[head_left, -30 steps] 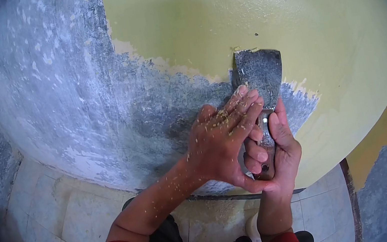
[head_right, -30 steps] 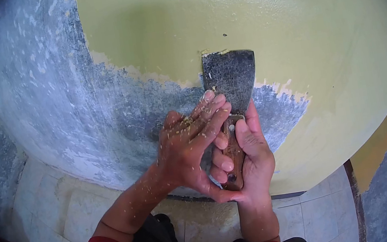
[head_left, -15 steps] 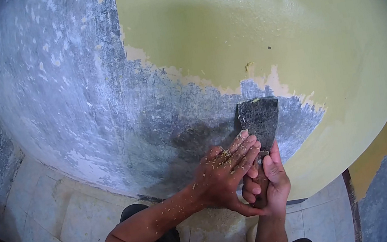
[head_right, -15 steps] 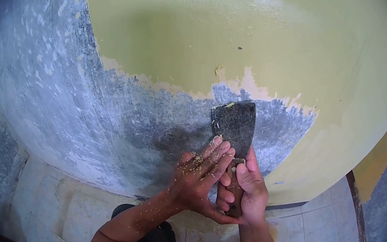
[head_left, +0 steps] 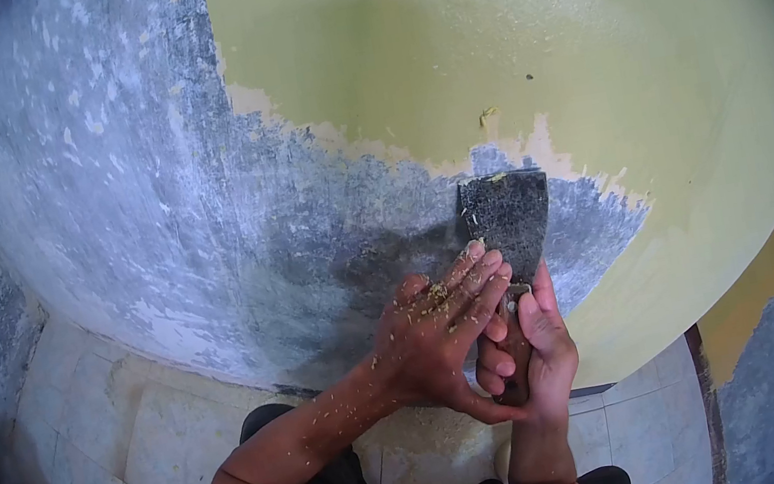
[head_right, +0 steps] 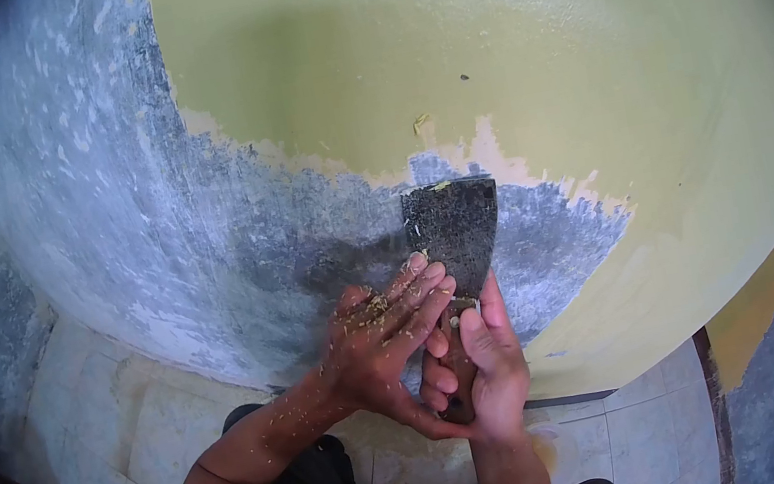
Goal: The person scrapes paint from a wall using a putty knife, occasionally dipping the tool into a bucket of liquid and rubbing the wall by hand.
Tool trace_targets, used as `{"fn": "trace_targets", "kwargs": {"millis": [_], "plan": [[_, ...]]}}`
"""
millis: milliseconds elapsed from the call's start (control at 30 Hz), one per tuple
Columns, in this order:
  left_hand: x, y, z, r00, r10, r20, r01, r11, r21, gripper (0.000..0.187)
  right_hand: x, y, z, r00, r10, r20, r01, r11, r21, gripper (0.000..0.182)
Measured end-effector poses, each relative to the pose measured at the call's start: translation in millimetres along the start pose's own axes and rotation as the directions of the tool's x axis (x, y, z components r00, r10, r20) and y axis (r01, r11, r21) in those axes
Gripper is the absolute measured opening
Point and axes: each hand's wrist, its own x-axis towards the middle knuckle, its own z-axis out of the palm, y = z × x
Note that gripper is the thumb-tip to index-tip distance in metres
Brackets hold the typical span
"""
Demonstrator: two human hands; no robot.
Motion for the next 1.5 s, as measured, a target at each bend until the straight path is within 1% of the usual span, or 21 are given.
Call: {"fn": "trace_targets", "kwargs": {"millis": [100, 233, 300, 367, 433, 533, 633, 700, 733, 833, 900, 933, 967, 1033, 1100, 1167, 1233, 1300, 1367, 1400, 1500], "plan": [[7, -3, 1, 0.999, 0.005, -0.049, -0.005, 1.0, 0.0, 0.118, 5, -3, 7, 0.999, -0.014, -0.04, 0.014, 1.0, -0.009, 0.054], [-5, 5, -1, 0.998, -0.002, -0.056, 0.001, 1.0, -0.015, 0.119, -7, 4, 3, 0.999, -0.036, 0.015, 0.036, 0.999, -0.017, 0.052], [-6, 5, 4, 1.0, 0.001, -0.003, -0.001, 0.999, -0.04, 0.119, -9, 6, -3, 1.0, -0.027, 0.0, 0.027, 0.999, 0.047, 0.05], [-1, 3, 0, 1.0, -0.007, -0.016, 0.006, 0.999, -0.031, 0.12, -3, 1, -1, 0.999, -0.002, 0.032, 0.0, 0.999, 0.054, 0.048], [3, 6, -5, 0.999, -0.006, -0.048, 0.004, 0.999, -0.039, 0.12, -6, -2, 5, 0.998, 0.051, -0.04, -0.043, 0.983, 0.176, 0.048], [-6, 4, 1, 1.0, 0.002, 0.023, -0.001, 0.999, -0.033, 0.119, -10, 6, -8, 1.0, 0.014, 0.012, -0.015, 0.989, 0.147, 0.047], [4, -6, 1, 0.999, 0.033, -0.038, -0.034, 0.999, -0.007, 0.119, 5, 0, -6, 0.998, 0.024, 0.056, -0.03, 0.993, 0.118, 0.046], [6, -3, -2, 0.998, 0.027, -0.058, -0.027, 1.0, 0.005, 0.118, 9, -1, 4, 0.998, -0.027, 0.065, 0.02, 0.993, 0.112, 0.046], [5, 0, -4, 0.999, 0.013, -0.048, -0.014, 1.0, -0.015, 0.118, 2, -2, 7, 1.0, -0.004, -0.005, 0.005, 0.995, 0.098, 0.046], [-1, -2, 2, 1.0, 0.015, -0.023, -0.016, 0.998, -0.062, 0.116, -7, 6, -6, 1.0, -0.03, 0.0, 0.03, 0.999, 0.025, 0.047], [3, -9, 8, 0.998, 0.035, -0.057, -0.037, 0.999, -0.035, 0.116, 1, 3, -9, 1.0, 0.014, -0.005, -0.014, 0.999, 0.041, 0.048], [5, -7, 5, 0.998, 0.047, -0.051, -0.048, 0.998, -0.033, 0.116, -2, 1, -3, 0.998, 0.016, -0.058, -0.011, 0.997, 0.071, 0.049], [4, -3, 4, 0.998, 0.041, -0.051, -0.043, 0.999, -0.032, 0.116, -3, -1, 1, 0.995, 0.012, -0.103, -0.002, 0.995, 0.103, 0.049], [-1, 4, 1, 1.0, -0.005, -0.03, 0.003, 0.998, -0.066, 0.115, -9, 1, -2, 0.994, 0.027, -0.102, -0.015, 0.992, 0.121, 0.049], [-2, -2, 5, 1.0, 0.016, -0.014, -0.017, 0.998, -0.057, 0.116, -10, 5, -9, 1.0, 0.006, -0.015, -0.005, 0.997, 0.077, 0.049], [2, -4, 6, 1.0, 0.009, -0.008, -0.009, 0.999, -0.051, 0.116, 5, -3, -7, 1.0, 0.025, -0.008, -0.024, 0.999, 0.048, 0.049], [17, -5, -6, 0.995, 0.019, -0.097, -0.02, 1.0, -0.007, 0.121, 10, -10, 10, 0.996, -0.003, 0.092, -0.008, 0.992, 0.128, 0.054], [10, 2, -9, 0.994, 0.013, -0.109, -0.017, 0.999, -0.037, 0.121, 0, -8, 12, 0.997, 0.002, 0.072, -0.011, 0.992, 0.123, 0.054], [1, -1, -2, 0.999, 0.013, -0.051, -0.016, 0.998, -0.063, 0.121, -5, 3, 0, 0.999, -0.026, 0.038, 0.024, 0.998, 0.05, 0.054], [3, -4, -2, 0.999, 0.019, -0.039, -0.021, 0.998, -0.059, 0.121, -2, 4, 0, 1.0, -0.023, 0.019, 0.021, 0.995, 0.101, 0.053], [22, -16, -11, 0.996, 0.036, -0.083, -0.038, 0.999, -0.026, 0.121, 18, -5, 13, 0.998, -0.035, 0.048, 0.03, 0.995, 0.099, 0.053]]}}
